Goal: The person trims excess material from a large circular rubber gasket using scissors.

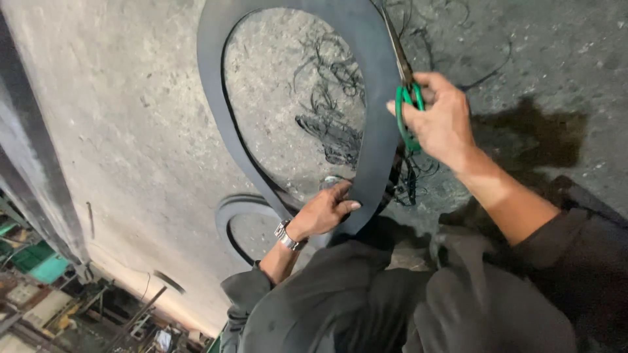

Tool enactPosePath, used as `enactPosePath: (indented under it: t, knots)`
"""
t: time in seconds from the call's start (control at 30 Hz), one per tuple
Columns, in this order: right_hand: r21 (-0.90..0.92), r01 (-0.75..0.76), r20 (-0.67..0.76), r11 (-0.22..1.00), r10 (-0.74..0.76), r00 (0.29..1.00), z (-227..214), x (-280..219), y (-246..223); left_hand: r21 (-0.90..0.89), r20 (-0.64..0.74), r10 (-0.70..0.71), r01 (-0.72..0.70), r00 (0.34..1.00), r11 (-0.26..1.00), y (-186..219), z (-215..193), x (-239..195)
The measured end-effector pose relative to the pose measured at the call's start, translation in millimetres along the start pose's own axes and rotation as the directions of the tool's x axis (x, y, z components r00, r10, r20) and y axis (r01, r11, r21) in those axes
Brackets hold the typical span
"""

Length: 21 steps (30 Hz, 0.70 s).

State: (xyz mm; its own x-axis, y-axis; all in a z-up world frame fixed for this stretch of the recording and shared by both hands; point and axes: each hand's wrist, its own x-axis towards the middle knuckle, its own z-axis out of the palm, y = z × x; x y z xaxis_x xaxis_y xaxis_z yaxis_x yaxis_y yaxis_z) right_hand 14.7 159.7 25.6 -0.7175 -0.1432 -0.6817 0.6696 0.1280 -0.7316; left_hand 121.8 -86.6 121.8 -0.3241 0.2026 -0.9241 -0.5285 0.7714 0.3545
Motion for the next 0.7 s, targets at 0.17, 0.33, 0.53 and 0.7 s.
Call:
enactPosePath:
  t: [0.17, 0.33, 0.53, 0.7]
  knots:
    - [0.167, 0.084, 0.03, 0.982, -0.09, 0.995, 15.7, -37.5, 44.6, -0.489, 0.027, 0.051, -0.031, 0.998, 0.872, -51.4, 9.1, 43.3]
    - [0.251, 0.156, 0.01, 0.955, -0.163, 0.987, 8.2, -50.3, 30.1, -0.84, -0.219, 0.125, -0.252, 0.968, 0.481, 20.8, -12.0, 129.6]
    - [-0.269, 0.17, -0.168, 0.948, -0.22, 0.961, -19.0, -88.2, 36.4, -0.812, -0.441, 0.115, -0.45, 0.89, 0.373, 57.8, -17.8, 183.2]
    - [-0.386, 0.282, -0.105, 0.878, -0.346, 0.932, -10.1, -110.4, 62.2, -0.7, -0.606, 0.097, -0.586, 0.79, 0.408, 63.4, -21.8, 193.2]
